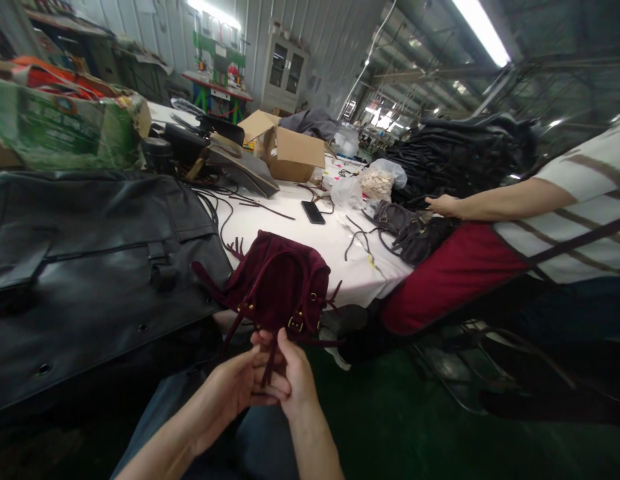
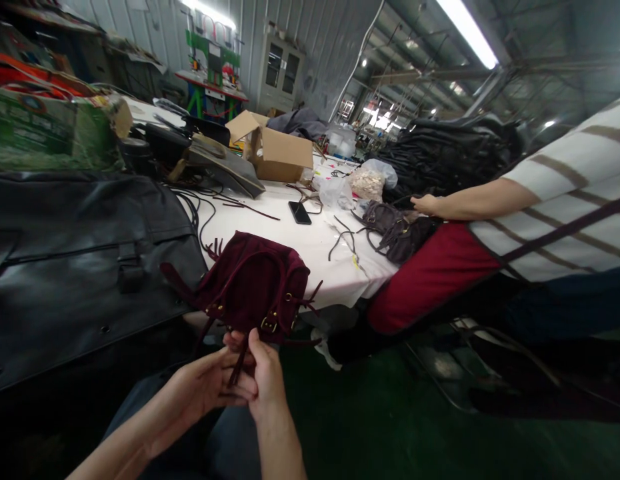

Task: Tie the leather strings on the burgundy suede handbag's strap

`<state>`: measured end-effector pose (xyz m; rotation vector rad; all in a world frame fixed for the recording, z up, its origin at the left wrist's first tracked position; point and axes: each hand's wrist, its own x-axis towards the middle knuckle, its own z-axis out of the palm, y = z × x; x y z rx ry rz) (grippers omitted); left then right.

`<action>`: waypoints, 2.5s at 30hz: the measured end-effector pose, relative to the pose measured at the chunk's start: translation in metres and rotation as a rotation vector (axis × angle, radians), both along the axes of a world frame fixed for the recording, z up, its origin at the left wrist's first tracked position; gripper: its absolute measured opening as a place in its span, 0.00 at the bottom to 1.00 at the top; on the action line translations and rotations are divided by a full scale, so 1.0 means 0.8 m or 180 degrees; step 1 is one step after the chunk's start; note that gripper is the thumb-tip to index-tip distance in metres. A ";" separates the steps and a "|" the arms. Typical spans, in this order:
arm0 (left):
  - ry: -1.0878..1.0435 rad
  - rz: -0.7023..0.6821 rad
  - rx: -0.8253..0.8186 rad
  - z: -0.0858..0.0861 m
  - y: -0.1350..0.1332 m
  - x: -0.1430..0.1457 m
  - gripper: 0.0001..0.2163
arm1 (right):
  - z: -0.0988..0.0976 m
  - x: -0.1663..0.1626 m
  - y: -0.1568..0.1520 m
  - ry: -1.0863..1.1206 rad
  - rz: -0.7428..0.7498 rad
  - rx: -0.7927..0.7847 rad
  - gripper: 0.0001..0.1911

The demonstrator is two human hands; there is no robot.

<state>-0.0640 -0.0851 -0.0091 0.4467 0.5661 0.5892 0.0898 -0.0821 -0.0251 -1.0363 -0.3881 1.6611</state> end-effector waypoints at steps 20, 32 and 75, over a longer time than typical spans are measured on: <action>0.1135 0.0389 0.0577 0.025 0.030 0.030 0.20 | 0.035 0.016 0.036 -0.0366 -0.0143 0.0127 0.33; 0.0237 0.0231 -0.0660 -0.005 0.011 0.008 0.13 | 0.014 0.027 0.002 -0.0014 0.0517 0.0214 0.32; 0.0477 0.0318 0.0319 0.002 0.049 0.036 0.23 | 0.021 0.035 0.019 -0.0532 0.0286 0.0148 0.31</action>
